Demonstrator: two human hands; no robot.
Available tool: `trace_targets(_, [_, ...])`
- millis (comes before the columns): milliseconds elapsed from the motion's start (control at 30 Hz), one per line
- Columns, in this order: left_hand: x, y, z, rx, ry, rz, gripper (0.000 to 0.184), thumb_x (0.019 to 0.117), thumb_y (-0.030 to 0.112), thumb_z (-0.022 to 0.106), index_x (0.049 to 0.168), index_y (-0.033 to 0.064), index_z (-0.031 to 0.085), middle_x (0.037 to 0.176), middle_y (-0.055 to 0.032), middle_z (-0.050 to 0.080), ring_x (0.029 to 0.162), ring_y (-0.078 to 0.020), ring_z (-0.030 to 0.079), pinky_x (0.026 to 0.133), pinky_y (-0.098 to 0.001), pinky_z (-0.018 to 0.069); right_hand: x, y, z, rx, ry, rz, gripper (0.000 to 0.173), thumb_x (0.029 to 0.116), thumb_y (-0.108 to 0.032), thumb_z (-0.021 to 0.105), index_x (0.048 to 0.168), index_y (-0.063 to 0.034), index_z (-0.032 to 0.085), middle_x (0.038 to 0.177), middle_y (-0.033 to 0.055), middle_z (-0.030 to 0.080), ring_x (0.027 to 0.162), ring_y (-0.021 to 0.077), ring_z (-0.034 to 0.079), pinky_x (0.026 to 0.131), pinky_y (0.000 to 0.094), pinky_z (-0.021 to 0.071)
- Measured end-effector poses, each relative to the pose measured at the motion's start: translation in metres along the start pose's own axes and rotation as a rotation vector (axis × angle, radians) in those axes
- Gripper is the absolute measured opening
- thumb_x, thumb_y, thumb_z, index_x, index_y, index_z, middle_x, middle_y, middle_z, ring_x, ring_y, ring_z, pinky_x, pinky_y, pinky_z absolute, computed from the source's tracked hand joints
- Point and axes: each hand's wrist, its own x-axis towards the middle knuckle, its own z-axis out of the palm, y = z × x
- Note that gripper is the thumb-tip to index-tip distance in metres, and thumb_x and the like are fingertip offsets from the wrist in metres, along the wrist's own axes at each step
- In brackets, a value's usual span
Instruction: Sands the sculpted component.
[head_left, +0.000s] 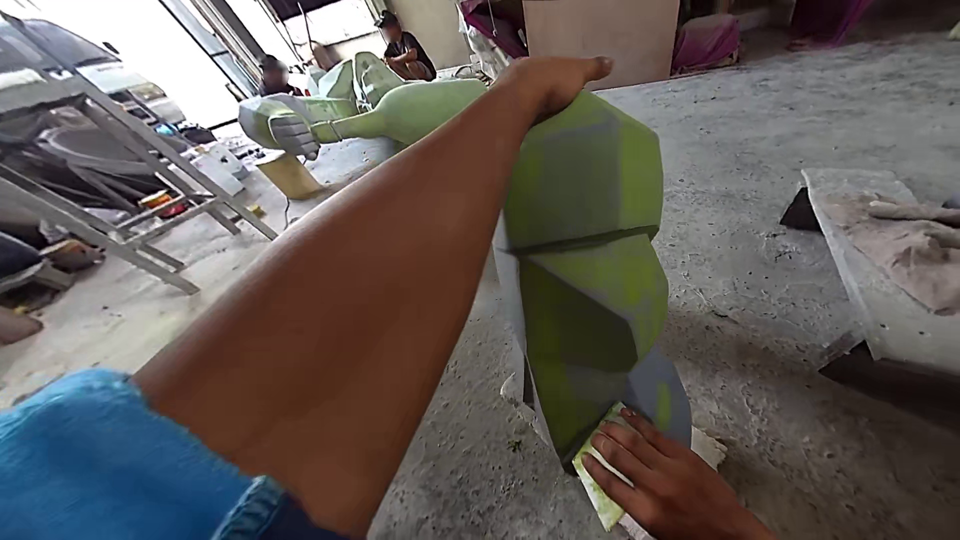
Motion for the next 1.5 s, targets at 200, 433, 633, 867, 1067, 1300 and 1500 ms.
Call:
trace_targets(200, [-0.009, 0.016, 0.000, 0.054, 0.017, 0.040, 0.085, 0.0962, 0.080, 0.030, 0.139, 0.0144, 0.062, 0.142, -0.0158, 0.060, 0.137, -0.0318, 0.052, 0.109, -0.0626, 0.0380, 0.004, 0.001, -0.017, -0.062, -0.102, -0.017, 0.027, 0.1040, -0.015, 0.048, 0.123, -0.0166, 0.067, 0.125, 0.0023, 0.069, 0.127, 0.0225, 0.061, 0.110, 0.0485, 0.0476])
trace_targets(433, [-0.006, 0.011, 0.000, 0.056, 0.050, 0.003, 0.084, 0.0948, 0.080, 0.033, 0.138, 0.0156, 0.064, 0.143, -0.0155, 0.059, 0.138, -0.0327, 0.051, 0.108, -0.0650, 0.0387, 0.017, -0.003, -0.016, -0.014, -0.121, -0.056, 0.035, 0.1013, -0.017, 0.053, 0.135, -0.0200, 0.063, 0.132, 0.0019, 0.067, 0.133, 0.0226, 0.057, 0.116, 0.0511, 0.0424])
trace_targets(633, [-0.003, 0.014, 0.002, 0.052, 0.046, -0.028, 0.089, 0.0893, 0.086, 0.037, 0.134, 0.0148, 0.067, 0.140, -0.0145, 0.061, 0.135, -0.0313, 0.054, 0.106, -0.0634, 0.0409, 0.017, -0.010, -0.006, -0.040, -0.149, -0.040, 0.031, 0.1013, -0.009, 0.051, 0.126, -0.0169, 0.067, 0.127, 0.0016, 0.068, 0.128, 0.0224, 0.060, 0.112, 0.0506, 0.0462])
trace_targets(867, [0.000, 0.012, 0.002, 0.047, 0.057, -0.055, 0.091, 0.0883, 0.087, 0.036, 0.135, 0.0158, 0.067, 0.142, -0.0145, 0.059, 0.137, -0.0317, 0.052, 0.107, -0.0642, 0.0402, 0.018, -0.002, -0.016, -0.041, -0.146, -0.098, 0.029, 0.1014, -0.020, 0.052, 0.127, -0.0196, 0.067, 0.124, 0.0002, 0.069, 0.123, 0.0212, 0.062, 0.109, 0.0459, 0.0479])
trace_targets(1067, [0.005, 0.013, 0.001, 0.066, 0.047, -0.052, 0.088, 0.0910, 0.085, 0.032, 0.134, 0.0165, 0.067, 0.142, -0.0146, 0.060, 0.136, -0.0318, 0.053, 0.105, -0.0643, 0.0408, 0.018, -0.005, -0.007, -0.047, -0.168, -0.093, 0.031, 0.1010, -0.014, 0.052, 0.129, -0.0170, 0.066, 0.129, 0.0009, 0.067, 0.128, 0.0209, 0.060, 0.112, 0.0458, 0.0462])
trace_targets(1300, [-0.005, 0.012, -0.001, 0.012, 0.069, -0.058, 0.097, 0.0825, 0.092, 0.040, 0.132, 0.0121, 0.067, 0.139, -0.0146, 0.061, 0.134, -0.0294, 0.054, 0.106, -0.0596, 0.0428, 0.004, -0.002, -0.012, -0.042, -0.160, -0.114, 0.027, 0.1013, -0.016, 0.052, 0.121, -0.0186, 0.069, 0.124, -0.0010, 0.070, 0.126, 0.0198, 0.061, 0.112, 0.0454, 0.0457])
trace_targets(1500, [-0.006, 0.008, -0.001, 0.012, 0.076, -0.069, 0.092, 0.0846, 0.089, 0.040, 0.130, 0.0139, 0.069, 0.139, -0.0156, 0.061, 0.134, -0.0319, 0.054, 0.104, -0.0628, 0.0427, 0.019, -0.004, -0.019, 0.016, -0.128, -0.102, 0.036, 0.1022, -0.012, 0.052, 0.135, -0.0226, 0.064, 0.129, -0.0010, 0.068, 0.130, 0.0186, 0.059, 0.115, 0.0443, 0.0443])
